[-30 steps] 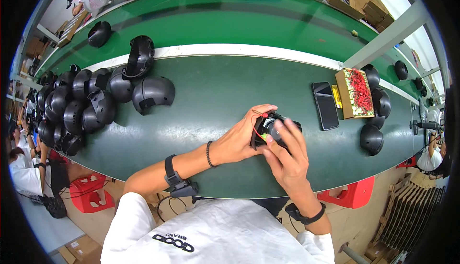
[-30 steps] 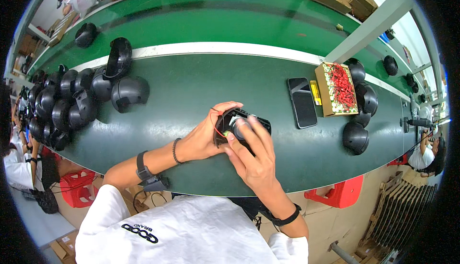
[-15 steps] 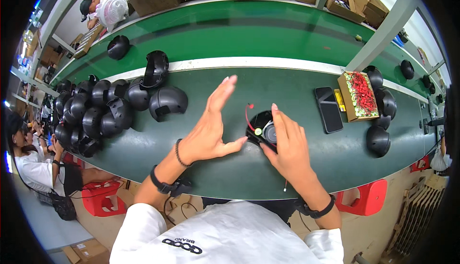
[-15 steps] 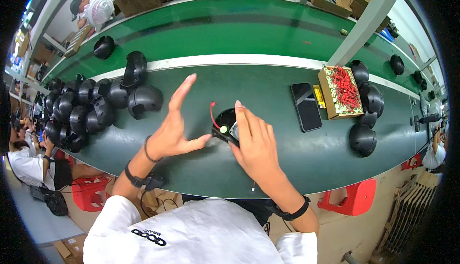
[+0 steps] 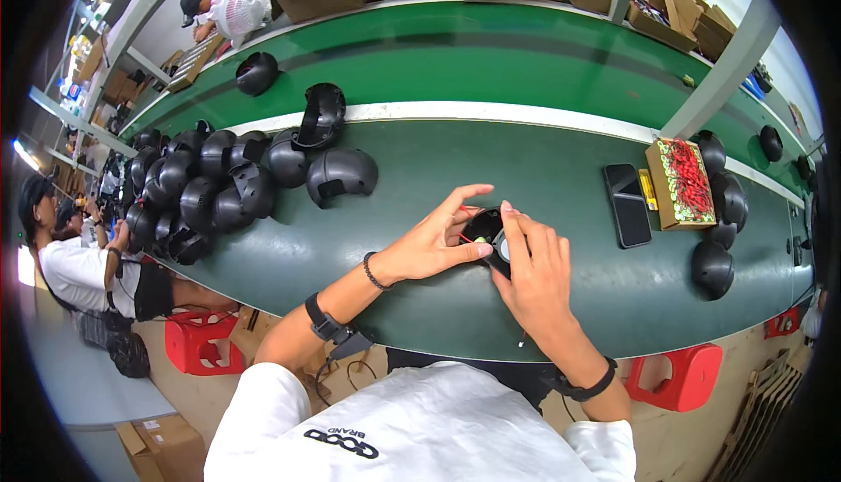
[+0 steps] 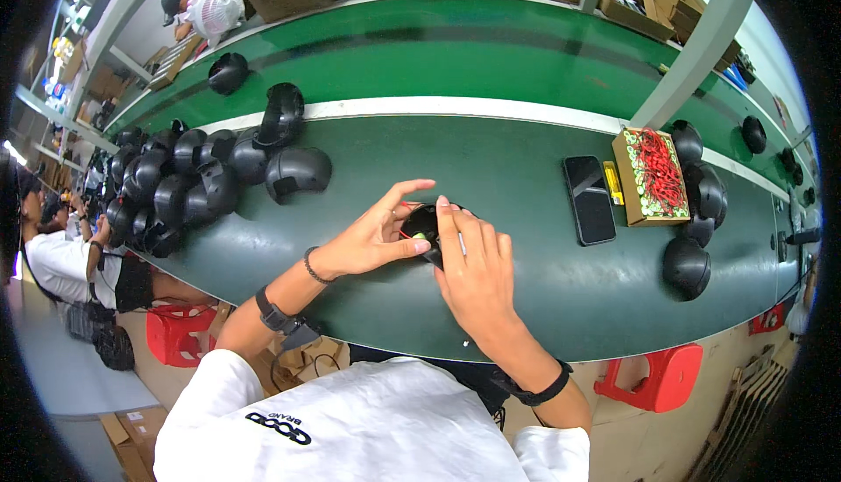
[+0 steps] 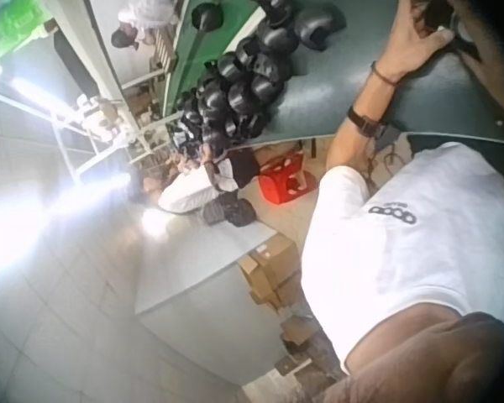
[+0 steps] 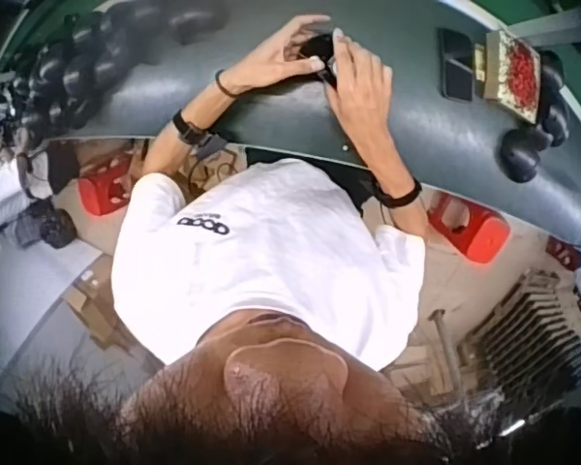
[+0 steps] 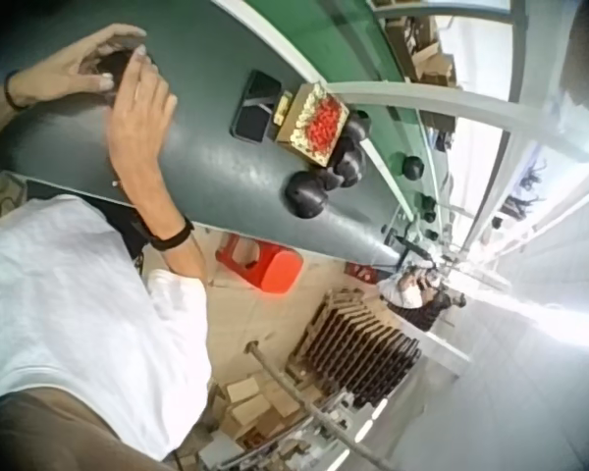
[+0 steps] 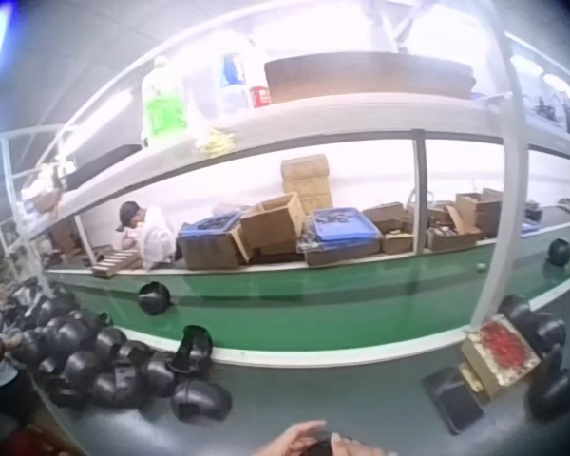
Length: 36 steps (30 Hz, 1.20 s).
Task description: Assembling internal electrical components into a black plastic housing using an electric screwdriver.
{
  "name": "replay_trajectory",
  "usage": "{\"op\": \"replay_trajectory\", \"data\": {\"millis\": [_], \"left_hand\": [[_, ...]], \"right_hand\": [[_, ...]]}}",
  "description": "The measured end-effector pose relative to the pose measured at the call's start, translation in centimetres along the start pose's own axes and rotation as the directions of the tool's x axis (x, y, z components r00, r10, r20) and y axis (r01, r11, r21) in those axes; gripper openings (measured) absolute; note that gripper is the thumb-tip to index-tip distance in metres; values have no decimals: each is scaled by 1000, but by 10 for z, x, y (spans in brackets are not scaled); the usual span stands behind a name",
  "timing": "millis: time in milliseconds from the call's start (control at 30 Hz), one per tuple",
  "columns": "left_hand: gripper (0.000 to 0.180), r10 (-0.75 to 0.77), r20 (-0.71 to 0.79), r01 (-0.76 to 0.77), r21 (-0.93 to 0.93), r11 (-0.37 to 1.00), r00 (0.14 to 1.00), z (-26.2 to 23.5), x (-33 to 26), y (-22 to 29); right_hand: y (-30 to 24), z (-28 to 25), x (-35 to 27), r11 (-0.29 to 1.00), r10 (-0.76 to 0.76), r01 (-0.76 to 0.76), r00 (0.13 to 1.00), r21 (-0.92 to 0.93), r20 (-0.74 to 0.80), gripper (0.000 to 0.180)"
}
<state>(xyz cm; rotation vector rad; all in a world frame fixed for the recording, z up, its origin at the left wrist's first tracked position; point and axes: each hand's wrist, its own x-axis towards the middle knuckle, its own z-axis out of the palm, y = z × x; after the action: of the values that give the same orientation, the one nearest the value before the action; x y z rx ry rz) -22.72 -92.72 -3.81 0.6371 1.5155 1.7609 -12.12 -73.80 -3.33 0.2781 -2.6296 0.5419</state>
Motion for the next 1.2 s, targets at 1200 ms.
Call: {"op": "replay_trajectory", "data": {"millis": [1200], "left_hand": [[14, 644, -186, 38, 971, 237, 742, 69, -24, -41]], "right_hand": [[4, 4, -2, 986, 151, -146, 986, 78, -69, 92]]}}
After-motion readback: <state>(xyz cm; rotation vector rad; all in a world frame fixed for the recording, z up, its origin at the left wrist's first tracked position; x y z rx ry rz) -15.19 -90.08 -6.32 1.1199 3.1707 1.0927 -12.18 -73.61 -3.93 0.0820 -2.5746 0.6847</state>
